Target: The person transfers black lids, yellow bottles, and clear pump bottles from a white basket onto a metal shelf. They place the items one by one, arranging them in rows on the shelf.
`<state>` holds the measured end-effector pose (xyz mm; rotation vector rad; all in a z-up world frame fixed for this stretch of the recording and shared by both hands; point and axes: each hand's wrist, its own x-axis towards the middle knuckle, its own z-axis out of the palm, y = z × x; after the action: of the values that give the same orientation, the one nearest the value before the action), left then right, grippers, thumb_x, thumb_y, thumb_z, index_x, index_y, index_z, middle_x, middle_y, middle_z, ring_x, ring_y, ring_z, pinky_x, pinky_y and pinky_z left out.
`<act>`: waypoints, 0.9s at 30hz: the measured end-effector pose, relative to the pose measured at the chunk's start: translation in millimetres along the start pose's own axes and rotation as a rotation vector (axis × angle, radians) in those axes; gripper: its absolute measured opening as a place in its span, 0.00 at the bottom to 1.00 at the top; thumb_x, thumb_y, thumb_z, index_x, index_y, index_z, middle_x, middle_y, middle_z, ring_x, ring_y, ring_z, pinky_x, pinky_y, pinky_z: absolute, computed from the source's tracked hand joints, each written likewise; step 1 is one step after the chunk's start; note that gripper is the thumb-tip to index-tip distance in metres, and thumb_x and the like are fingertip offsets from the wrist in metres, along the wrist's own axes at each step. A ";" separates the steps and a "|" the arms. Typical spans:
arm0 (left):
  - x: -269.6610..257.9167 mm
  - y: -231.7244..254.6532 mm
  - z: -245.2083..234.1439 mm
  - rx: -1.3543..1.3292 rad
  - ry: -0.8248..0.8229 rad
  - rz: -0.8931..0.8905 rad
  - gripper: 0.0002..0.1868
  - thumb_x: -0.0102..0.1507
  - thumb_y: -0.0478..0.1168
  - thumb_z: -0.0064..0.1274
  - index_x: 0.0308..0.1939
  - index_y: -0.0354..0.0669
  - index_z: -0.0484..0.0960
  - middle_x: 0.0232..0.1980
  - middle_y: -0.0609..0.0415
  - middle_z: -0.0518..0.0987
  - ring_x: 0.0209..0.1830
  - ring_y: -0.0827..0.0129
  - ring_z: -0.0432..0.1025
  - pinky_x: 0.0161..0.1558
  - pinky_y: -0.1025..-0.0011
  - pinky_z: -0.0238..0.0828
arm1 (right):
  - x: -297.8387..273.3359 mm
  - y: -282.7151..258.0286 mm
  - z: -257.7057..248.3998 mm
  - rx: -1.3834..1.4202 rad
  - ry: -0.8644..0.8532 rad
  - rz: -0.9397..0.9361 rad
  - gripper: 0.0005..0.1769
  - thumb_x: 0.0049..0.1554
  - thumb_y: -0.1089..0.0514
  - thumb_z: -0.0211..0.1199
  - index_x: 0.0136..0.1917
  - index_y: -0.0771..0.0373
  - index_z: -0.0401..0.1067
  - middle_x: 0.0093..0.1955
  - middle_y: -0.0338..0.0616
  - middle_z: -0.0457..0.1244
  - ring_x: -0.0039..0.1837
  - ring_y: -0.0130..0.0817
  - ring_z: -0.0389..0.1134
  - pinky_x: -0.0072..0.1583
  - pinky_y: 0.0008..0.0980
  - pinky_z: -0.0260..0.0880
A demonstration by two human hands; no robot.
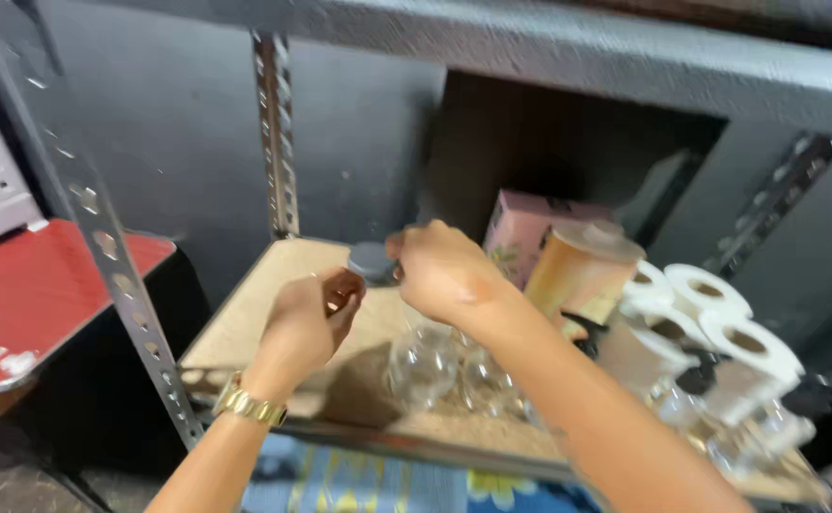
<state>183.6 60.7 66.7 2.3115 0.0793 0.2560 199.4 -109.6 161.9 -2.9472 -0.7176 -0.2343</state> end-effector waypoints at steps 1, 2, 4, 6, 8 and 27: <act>-25.4 13.2 1.2 0.004 -0.031 -0.004 0.14 0.67 0.49 0.51 0.56 0.71 0.82 0.46 0.68 0.88 0.44 0.74 0.83 0.47 0.72 0.81 | -28.7 0.5 -8.7 0.011 -0.019 0.023 0.10 0.59 0.54 0.59 0.49 0.51 0.81 0.48 0.50 0.71 0.54 0.56 0.74 0.54 0.53 0.76; -50.1 27.2 3.4 -0.107 -0.023 0.103 0.11 0.64 0.45 0.54 0.51 0.63 0.85 0.42 0.62 0.88 0.41 0.71 0.84 0.43 0.72 0.82 | -57.5 2.1 -17.6 0.011 0.023 -0.042 0.10 0.59 0.55 0.57 0.45 0.54 0.79 0.45 0.51 0.70 0.53 0.57 0.73 0.54 0.54 0.75; -88.6 49.1 12.5 -0.226 -0.063 0.189 0.09 0.62 0.42 0.57 0.45 0.55 0.87 0.37 0.57 0.88 0.38 0.68 0.85 0.40 0.71 0.84 | -112.1 11.3 -24.2 0.026 0.031 -0.069 0.11 0.59 0.56 0.55 0.40 0.57 0.77 0.43 0.51 0.70 0.53 0.57 0.73 0.54 0.55 0.75; -121.3 62.9 30.7 -0.086 -0.180 0.464 0.03 0.60 0.43 0.54 0.32 0.52 0.79 0.26 0.64 0.84 0.21 0.73 0.76 0.31 0.71 0.70 | -168.6 25.3 -17.4 0.002 0.102 -0.184 0.09 0.58 0.57 0.55 0.38 0.55 0.73 0.38 0.40 0.68 0.43 0.47 0.70 0.50 0.49 0.65; -145.5 69.1 72.5 -0.013 -0.302 0.564 0.04 0.60 0.46 0.54 0.34 0.54 0.80 0.27 0.59 0.84 0.25 0.61 0.77 0.30 0.61 0.69 | -221.3 40.0 -5.4 0.033 0.029 -0.142 0.08 0.59 0.56 0.56 0.38 0.54 0.73 0.39 0.39 0.68 0.43 0.45 0.70 0.49 0.46 0.66; -403.8 -70.1 426.8 0.785 -1.416 0.874 0.50 0.59 0.39 0.58 0.77 0.19 0.48 0.71 0.10 0.57 0.67 0.20 0.61 0.55 0.40 0.71 | -407.9 135.5 282.8 0.281 -1.359 0.082 0.09 0.54 0.62 0.54 0.37 0.66 0.73 0.34 0.49 0.65 0.39 0.42 0.65 0.37 0.40 0.65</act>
<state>-120.4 -252.4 -332.9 2.5352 -1.7788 -1.1937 -60.2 -374.9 -194.5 -2.4645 -0.5759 1.7975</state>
